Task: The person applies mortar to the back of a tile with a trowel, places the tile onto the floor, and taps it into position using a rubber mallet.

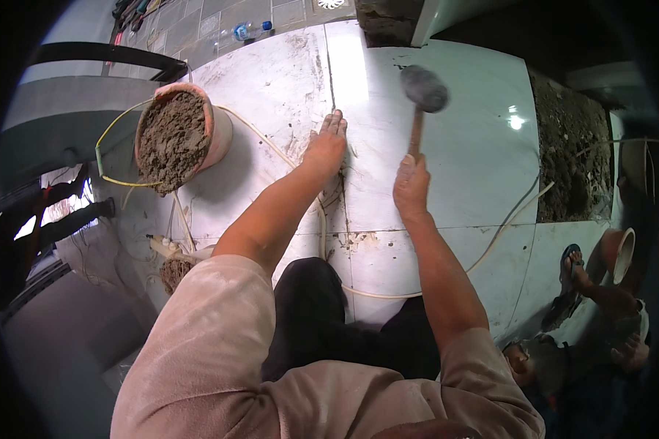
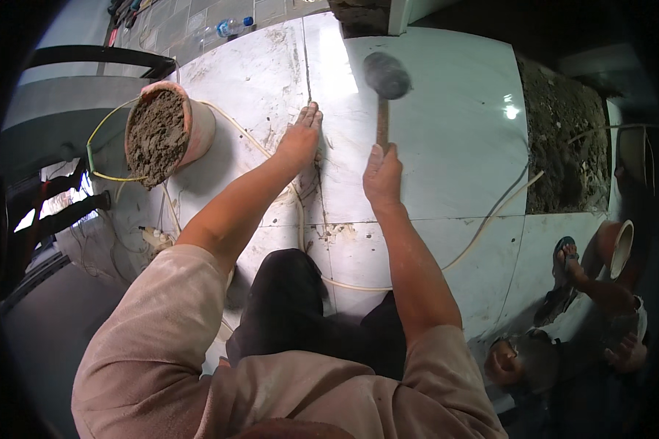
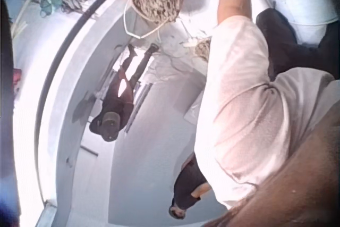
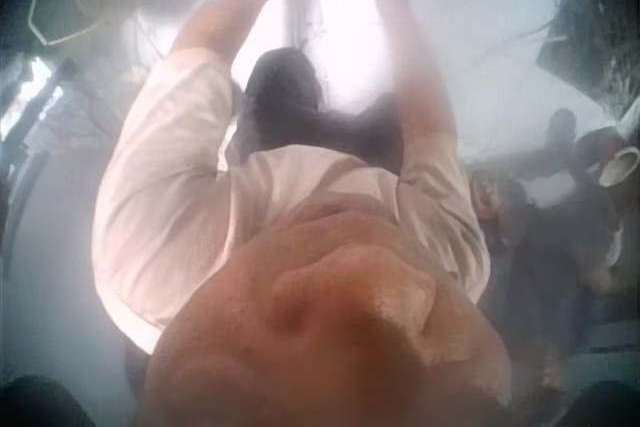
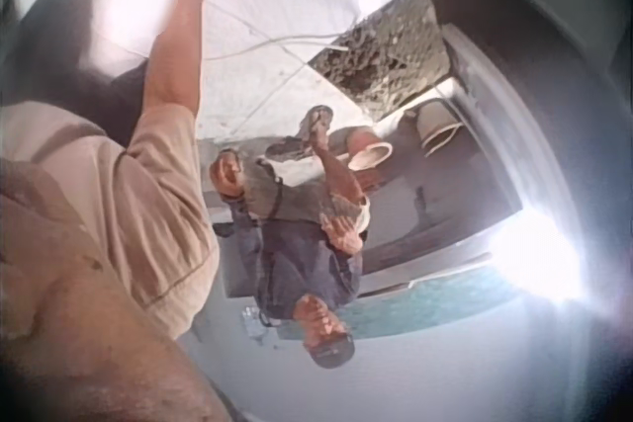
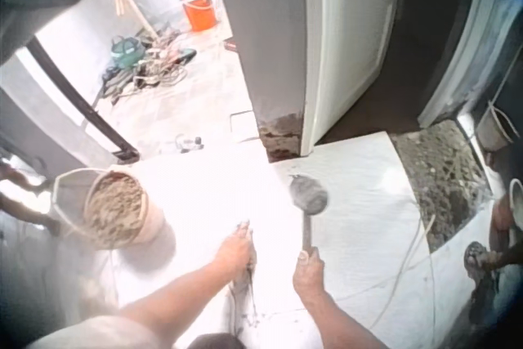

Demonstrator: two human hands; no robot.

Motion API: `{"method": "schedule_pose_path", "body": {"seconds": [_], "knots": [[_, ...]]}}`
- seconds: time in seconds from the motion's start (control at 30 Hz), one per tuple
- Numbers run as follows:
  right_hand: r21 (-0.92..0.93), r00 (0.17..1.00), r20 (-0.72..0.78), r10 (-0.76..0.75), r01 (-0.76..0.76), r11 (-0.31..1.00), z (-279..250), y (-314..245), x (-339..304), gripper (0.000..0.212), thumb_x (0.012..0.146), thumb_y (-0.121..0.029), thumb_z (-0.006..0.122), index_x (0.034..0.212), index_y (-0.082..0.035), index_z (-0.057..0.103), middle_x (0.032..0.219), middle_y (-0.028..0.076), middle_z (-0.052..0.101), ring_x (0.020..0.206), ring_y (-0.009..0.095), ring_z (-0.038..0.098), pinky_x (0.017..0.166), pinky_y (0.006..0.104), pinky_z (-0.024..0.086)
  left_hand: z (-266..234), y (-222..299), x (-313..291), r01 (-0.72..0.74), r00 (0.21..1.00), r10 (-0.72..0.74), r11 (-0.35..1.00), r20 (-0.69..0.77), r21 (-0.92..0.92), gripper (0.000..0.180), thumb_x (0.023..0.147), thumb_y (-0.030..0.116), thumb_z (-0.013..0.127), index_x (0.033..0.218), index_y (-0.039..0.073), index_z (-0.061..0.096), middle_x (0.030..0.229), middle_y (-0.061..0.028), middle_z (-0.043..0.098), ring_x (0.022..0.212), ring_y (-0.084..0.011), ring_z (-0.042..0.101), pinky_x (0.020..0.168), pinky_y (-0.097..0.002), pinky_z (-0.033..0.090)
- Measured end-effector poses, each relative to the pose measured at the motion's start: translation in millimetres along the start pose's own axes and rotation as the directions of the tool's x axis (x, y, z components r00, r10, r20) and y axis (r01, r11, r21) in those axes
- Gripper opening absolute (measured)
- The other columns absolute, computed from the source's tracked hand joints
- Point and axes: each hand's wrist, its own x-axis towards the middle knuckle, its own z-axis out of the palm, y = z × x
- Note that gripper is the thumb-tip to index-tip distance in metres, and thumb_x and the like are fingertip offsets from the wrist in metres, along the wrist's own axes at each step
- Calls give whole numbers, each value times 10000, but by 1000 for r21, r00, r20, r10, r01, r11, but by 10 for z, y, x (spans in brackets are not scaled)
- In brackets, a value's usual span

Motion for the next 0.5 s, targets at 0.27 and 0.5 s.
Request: {"method": "schedule_pose_path", "body": {"seconds": [0.27, 0.5], "knots": [[-55, 994, 33, -99, 101, 993, 419, 31, 427, 407, 1041, -347, 495, 952, 43, 571, 786, 335, 633, 785, 544, 622, 683, 569, 491, 20, 114, 115, -7, 998, 4, 999, -66, -38, 563, 990, 56, 424, 1539, -6, 317, 1676, -144, 161, 1534, -286, 223, 1162, -513, 364], [8, 972, -21, -234, 234, 972, 331, -371, 218, 423, 1035, -378, 500, 967, 36, 552, 792, 326, 645, 791, 529, 641, 672, 565, 503, 53, -16, 80, 12, 997, -12, 1000, -72, -8, 603, 946, 23, 471, 1527, -37, 318, 1662, -195, 176, 1520, -317, 260, 1131, -490, 404]]}}
